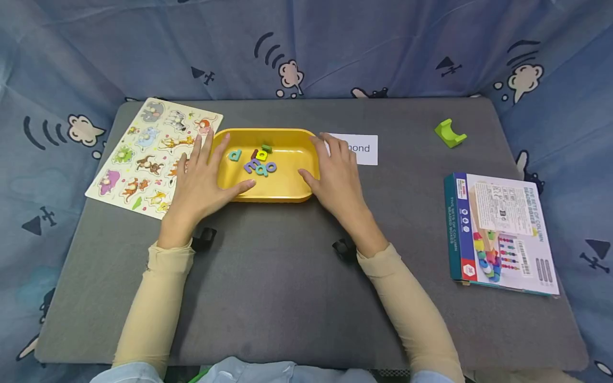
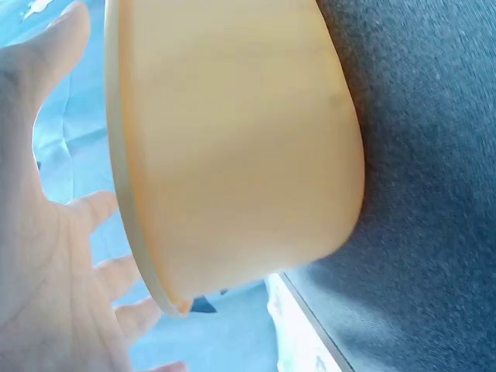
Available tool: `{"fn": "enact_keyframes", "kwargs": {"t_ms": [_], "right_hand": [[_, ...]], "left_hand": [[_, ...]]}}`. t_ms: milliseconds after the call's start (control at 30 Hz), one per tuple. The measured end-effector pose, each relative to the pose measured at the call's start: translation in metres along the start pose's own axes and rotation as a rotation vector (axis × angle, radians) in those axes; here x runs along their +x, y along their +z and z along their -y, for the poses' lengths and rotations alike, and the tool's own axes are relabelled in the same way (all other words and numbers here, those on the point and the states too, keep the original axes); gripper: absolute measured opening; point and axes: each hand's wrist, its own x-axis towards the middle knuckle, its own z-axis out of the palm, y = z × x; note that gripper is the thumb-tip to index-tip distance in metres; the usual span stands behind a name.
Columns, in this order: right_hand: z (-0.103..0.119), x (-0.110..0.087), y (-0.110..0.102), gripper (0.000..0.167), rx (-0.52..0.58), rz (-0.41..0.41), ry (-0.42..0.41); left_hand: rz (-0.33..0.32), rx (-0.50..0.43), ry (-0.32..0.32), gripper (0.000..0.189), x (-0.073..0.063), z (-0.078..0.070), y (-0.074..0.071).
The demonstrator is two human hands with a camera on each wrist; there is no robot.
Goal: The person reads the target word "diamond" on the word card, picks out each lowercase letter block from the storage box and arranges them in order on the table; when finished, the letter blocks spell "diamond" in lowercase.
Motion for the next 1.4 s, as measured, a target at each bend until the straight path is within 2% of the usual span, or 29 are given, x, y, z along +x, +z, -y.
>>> {"fn": "enact_keyframes", "kwargs": {"t_ms": [133, 300, 500, 667, 800, 1100, 1400], "right_hand": [[0.008, 0.005, 0.007, 0.053, 0.064, -0.004, -0.123], [0.017, 0.015, 0.018, 0.037, 0.068, 0.064, -0.161], [0.027, 0.034, 0.031, 0.037, 0.043, 0.195, -0.19], [0.034, 0.047, 0.04, 0.036, 0.073, 0.303, -0.215], [0.039, 0.054, 0.048, 0.036, 0.11, 0.357, -0.195], [0.042, 0.064, 0.063, 0.033, 0.114, 0.366, -0.196], [0.043, 0.066, 0.064, 0.028, 0.129, 0.383, -0.202]], "left_hand": [[0.0, -0.049, -0.004, 0.118, -0.001, 0.006, 0.001], [0.029, -0.111, -0.014, 0.129, -0.003, 0.011, 0.006], [0.07, -0.18, -0.034, 0.138, -0.004, 0.014, 0.013], [0.083, -0.201, -0.036, 0.14, -0.004, 0.013, 0.013], [0.084, -0.212, -0.027, 0.141, -0.004, 0.012, 0.012], [0.067, -0.211, -0.025, 0.14, -0.006, 0.01, 0.013], [0.062, -0.193, -0.028, 0.139, -0.006, 0.01, 0.013]]}}
